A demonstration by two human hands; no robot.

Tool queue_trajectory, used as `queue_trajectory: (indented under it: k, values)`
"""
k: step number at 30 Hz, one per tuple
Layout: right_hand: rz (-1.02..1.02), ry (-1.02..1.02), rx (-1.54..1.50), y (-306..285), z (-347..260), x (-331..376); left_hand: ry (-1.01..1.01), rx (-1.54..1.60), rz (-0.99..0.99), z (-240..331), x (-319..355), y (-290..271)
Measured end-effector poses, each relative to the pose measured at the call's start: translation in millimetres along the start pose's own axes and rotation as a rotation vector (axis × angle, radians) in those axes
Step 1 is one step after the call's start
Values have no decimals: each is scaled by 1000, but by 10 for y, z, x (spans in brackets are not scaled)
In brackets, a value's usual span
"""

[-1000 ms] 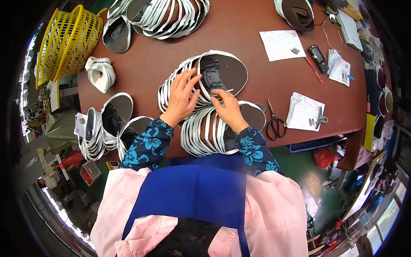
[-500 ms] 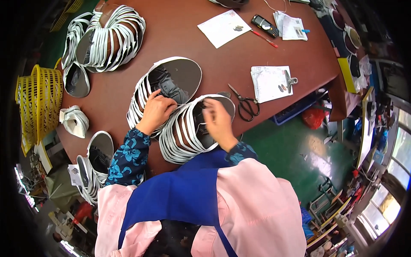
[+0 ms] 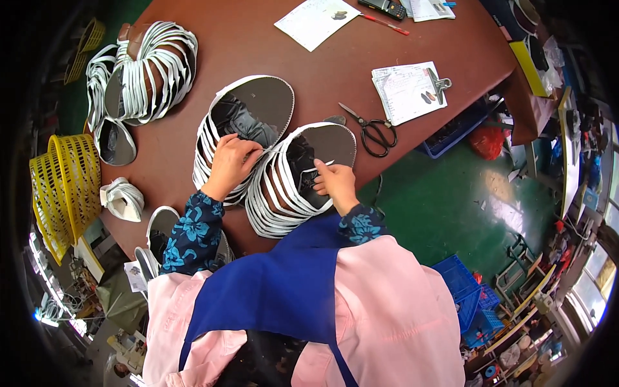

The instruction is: Assembling shoe upper components and marking a production log at a factory workstation.

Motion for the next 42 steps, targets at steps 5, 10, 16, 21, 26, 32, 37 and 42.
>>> queue_trajectory:
  k: [5, 10, 16, 21, 26, 32, 37, 42]
  values:
    - [75, -80, 176, 128, -23, -160, 2, 5, 23, -7, 25, 16]
    - [8, -426, 76, 252, -119, -119, 0, 3, 7, -33, 38, -20]
    - [-266, -478, -153, 501, -771, 15, -34, 349, -99, 82, 40, -143]
    - [-312, -645, -49, 905, -800, -14, -69, 398, -67, 114, 127, -168]
    - [-312, -862, 171, 1035, -676, -212, -208, 461, 15, 145, 112, -36]
    - [-487, -814, 152, 920, -703, -234, -229, 432, 70, 191, 76, 126]
    - [-650, -757, 114, 863, -683, -310, -314, 454, 86, 240, 128, 153]
    - [-686, -648, -40, 922, -775, -151, -477, 664, 97, 109, 137, 233]
Point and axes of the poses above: each hand's wrist, its own x-axis away from the middle knuckle, its own y-axis out of the palm, z = x × y, the point moved 4 cm from there along -x, towards the middle knuckle, and after that the axes turned 9 degrees about -y, right-handed, at the moved point
